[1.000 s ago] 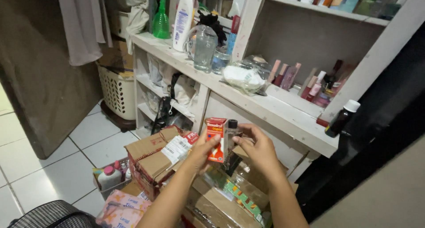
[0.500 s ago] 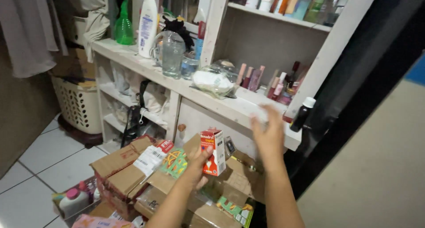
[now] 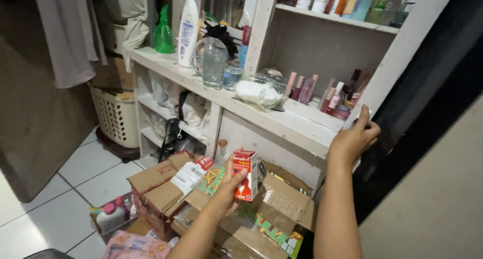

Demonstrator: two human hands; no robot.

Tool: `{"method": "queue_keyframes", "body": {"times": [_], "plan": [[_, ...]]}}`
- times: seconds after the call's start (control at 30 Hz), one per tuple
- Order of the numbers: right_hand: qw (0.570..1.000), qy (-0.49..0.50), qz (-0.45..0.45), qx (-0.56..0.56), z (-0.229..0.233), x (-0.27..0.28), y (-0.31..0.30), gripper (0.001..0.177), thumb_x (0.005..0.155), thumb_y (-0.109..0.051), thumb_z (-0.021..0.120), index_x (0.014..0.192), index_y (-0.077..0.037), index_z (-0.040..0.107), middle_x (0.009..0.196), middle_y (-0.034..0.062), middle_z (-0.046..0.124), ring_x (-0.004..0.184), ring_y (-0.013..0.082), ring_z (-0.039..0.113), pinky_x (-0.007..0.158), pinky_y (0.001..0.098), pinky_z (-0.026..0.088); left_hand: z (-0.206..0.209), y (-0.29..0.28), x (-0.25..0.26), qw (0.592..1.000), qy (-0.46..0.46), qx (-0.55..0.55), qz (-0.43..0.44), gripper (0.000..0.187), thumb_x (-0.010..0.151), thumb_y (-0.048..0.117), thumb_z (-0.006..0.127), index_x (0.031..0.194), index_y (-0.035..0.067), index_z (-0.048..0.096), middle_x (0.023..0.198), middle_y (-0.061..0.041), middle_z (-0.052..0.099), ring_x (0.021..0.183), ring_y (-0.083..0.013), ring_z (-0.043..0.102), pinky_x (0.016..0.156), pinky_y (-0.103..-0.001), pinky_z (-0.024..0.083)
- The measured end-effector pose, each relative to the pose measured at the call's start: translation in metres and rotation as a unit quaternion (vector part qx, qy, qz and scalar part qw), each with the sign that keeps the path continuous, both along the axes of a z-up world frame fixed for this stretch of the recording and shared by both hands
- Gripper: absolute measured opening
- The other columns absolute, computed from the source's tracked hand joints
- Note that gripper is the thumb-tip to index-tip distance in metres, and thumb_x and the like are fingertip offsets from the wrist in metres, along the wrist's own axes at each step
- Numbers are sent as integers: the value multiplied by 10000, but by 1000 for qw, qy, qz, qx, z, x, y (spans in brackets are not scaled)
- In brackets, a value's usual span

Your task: Organizing and packing various personal items, toiletries, and small boxes into a striped travel bag.

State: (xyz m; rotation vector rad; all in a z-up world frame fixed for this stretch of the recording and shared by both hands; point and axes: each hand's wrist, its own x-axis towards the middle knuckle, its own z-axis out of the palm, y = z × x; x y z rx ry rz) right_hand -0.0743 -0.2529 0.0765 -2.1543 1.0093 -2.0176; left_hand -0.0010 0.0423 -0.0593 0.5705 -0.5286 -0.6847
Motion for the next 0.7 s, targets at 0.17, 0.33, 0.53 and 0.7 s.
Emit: {"method": "queue_keyframes", "body": {"times": [0.17,0.33,0.53,0.7], "plan": [[997,23,70,8,-5,3,39,733,878,144,646,1517,-210,578,1287,196,514,1193,385,550,1077,460,444,1,12,3,1000,-21,-4,20,863,878,209,706,1589,289,223,1477,-74,493,1302,-233,533,1032,-413,499],[964,52,259,-46,2,17,153,701,869,97,688,1495,-190,557,1263,197,540,1193,380,586,1045,458,483,-12,14,21,986,-89,-13,139,853,907,215,734,1606,224,244,1518,-122,471,1337,-239,522,1078,-394,482],[904,93,413,-58,-23,43,259,716,827,71,729,1479,-161,546,1293,189,558,1230,389,586,1057,462,486,-53,67,61,955,-155,-64,244,867,972,207,783,1647,170,240,1547,-120,478,1403,-225,516,1163,-378,445],[815,133,562,-49,-71,56,364,702,853,44,780,1488,-133,538,1390,160,588,1285,357,604,1071,429,508,-21,221,19,955,-64,83,278,933,875,233,761,1611,246,188,1300,-116,615,1122,-206,635,880,-435,540]]}}
